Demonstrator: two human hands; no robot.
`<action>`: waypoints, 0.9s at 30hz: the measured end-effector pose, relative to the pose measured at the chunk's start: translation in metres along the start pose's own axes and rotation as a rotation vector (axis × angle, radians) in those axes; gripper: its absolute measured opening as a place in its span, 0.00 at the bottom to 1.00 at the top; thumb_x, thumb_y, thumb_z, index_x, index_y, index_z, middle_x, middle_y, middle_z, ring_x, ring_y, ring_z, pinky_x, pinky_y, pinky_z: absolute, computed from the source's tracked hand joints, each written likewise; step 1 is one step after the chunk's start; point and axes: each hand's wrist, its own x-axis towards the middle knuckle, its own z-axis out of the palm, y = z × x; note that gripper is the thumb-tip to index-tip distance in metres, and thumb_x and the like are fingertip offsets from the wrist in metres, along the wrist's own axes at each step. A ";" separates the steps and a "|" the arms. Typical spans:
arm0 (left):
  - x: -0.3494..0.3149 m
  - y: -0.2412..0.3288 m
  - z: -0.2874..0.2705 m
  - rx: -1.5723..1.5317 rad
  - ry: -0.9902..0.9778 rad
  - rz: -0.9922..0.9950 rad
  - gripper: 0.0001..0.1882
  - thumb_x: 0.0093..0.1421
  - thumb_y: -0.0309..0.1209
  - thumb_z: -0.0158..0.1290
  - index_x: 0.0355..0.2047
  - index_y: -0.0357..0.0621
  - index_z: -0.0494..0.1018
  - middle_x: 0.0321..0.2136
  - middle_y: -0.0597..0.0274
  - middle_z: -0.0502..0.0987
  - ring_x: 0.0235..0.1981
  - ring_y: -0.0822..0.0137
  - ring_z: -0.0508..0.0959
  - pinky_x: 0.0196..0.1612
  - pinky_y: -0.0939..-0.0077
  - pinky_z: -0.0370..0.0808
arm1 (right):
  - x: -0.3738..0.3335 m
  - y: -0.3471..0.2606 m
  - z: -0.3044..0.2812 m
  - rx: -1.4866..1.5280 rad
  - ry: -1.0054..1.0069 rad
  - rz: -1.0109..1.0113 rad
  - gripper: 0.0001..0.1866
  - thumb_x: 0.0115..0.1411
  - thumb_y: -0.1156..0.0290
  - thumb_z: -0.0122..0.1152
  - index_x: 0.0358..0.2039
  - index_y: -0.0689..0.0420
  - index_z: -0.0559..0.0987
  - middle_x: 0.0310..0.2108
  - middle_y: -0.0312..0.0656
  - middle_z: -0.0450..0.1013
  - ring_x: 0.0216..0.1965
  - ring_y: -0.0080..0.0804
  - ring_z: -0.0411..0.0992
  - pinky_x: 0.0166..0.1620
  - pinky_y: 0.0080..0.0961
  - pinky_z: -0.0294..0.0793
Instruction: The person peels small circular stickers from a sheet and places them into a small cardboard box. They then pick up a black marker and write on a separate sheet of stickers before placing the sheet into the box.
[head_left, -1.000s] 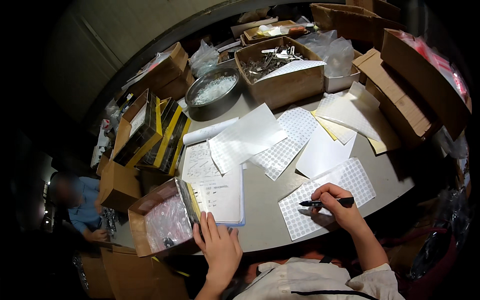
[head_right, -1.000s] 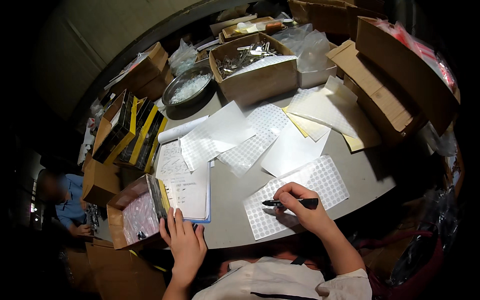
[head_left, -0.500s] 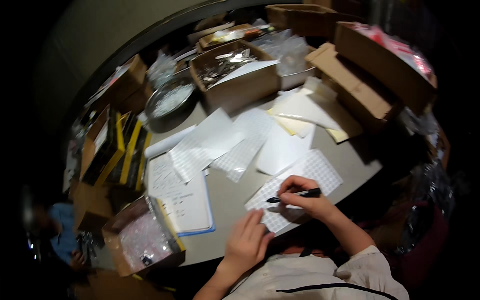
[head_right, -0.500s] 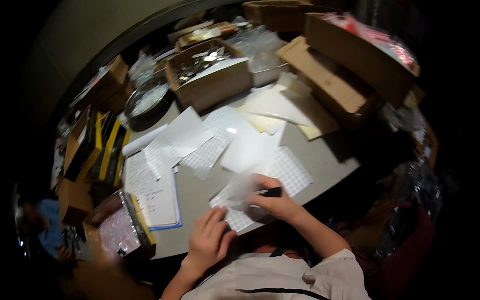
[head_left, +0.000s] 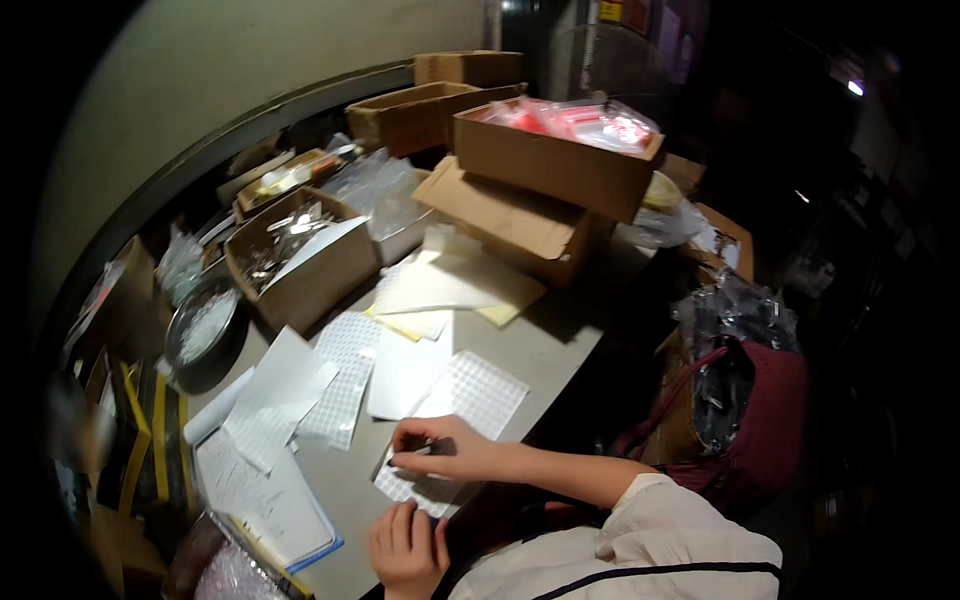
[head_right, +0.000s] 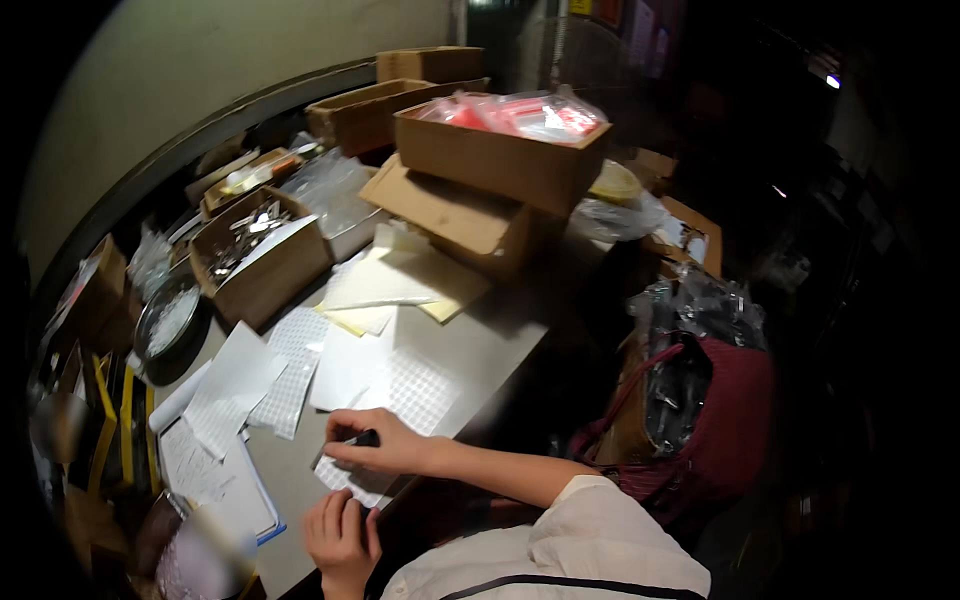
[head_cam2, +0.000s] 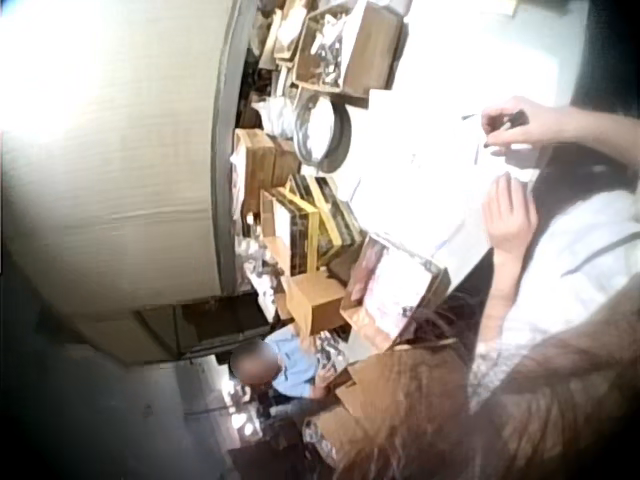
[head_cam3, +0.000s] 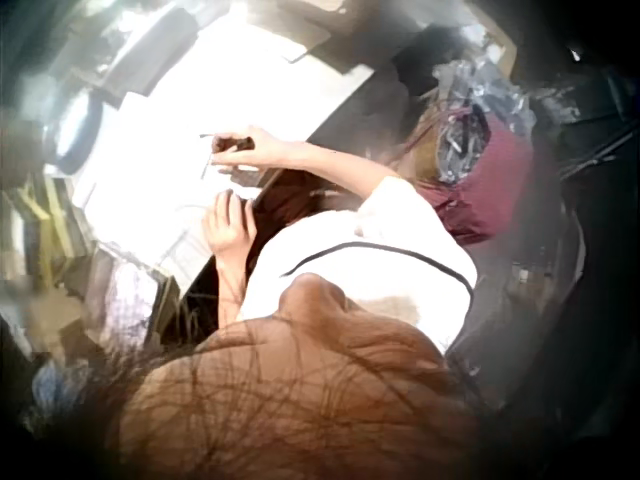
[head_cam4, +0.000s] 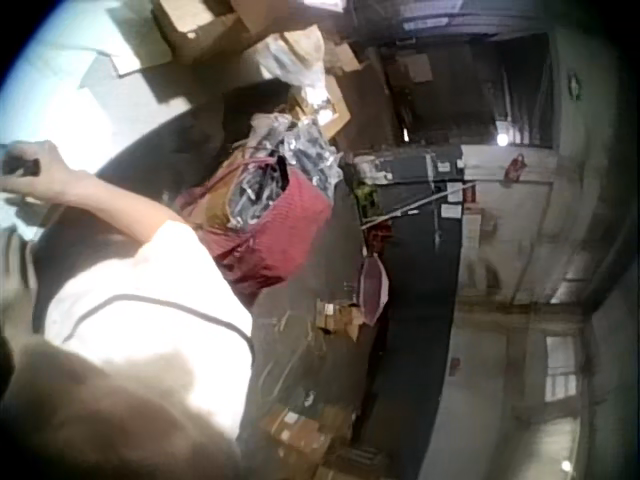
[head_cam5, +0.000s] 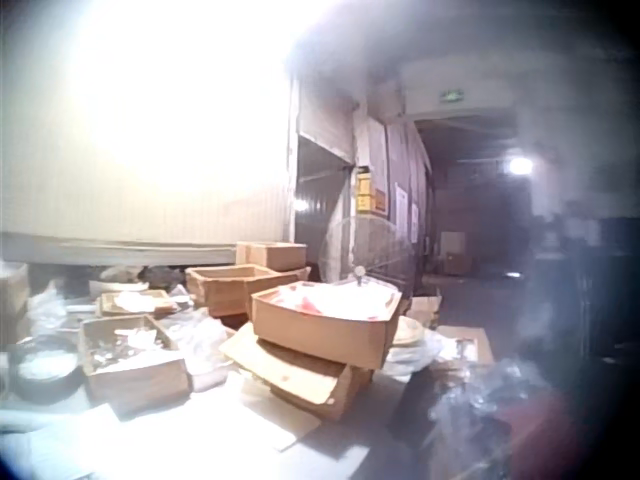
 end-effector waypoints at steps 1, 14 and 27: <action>0.000 -0.001 0.005 0.011 0.024 0.027 0.14 0.58 0.31 0.66 0.39 0.36 0.79 0.44 0.49 0.81 0.47 0.46 0.82 0.49 0.54 0.77 | -0.002 -0.003 -0.001 0.035 -0.022 0.047 0.13 0.68 0.63 0.67 0.42 0.61 0.80 0.34 0.34 0.78 0.38 0.18 0.73 0.45 0.21 0.74; 0.003 0.000 -0.001 0.029 0.086 0.013 0.14 0.55 0.33 0.69 0.38 0.38 0.82 0.42 0.54 0.84 0.44 0.56 0.85 0.46 0.67 0.79 | 0.007 0.005 0.011 -0.318 0.041 -0.256 0.11 0.63 0.66 0.68 0.35 0.63 0.84 0.29 0.42 0.79 0.33 0.30 0.76 0.42 0.28 0.74; 0.006 0.001 -0.002 0.004 0.083 -0.014 0.13 0.55 0.32 0.69 0.38 0.39 0.82 0.42 0.54 0.84 0.43 0.56 0.85 0.46 0.67 0.79 | 0.003 0.011 0.004 -0.246 0.091 -0.161 0.11 0.64 0.68 0.68 0.36 0.65 0.83 0.31 0.40 0.80 0.33 0.21 0.74 0.39 0.24 0.75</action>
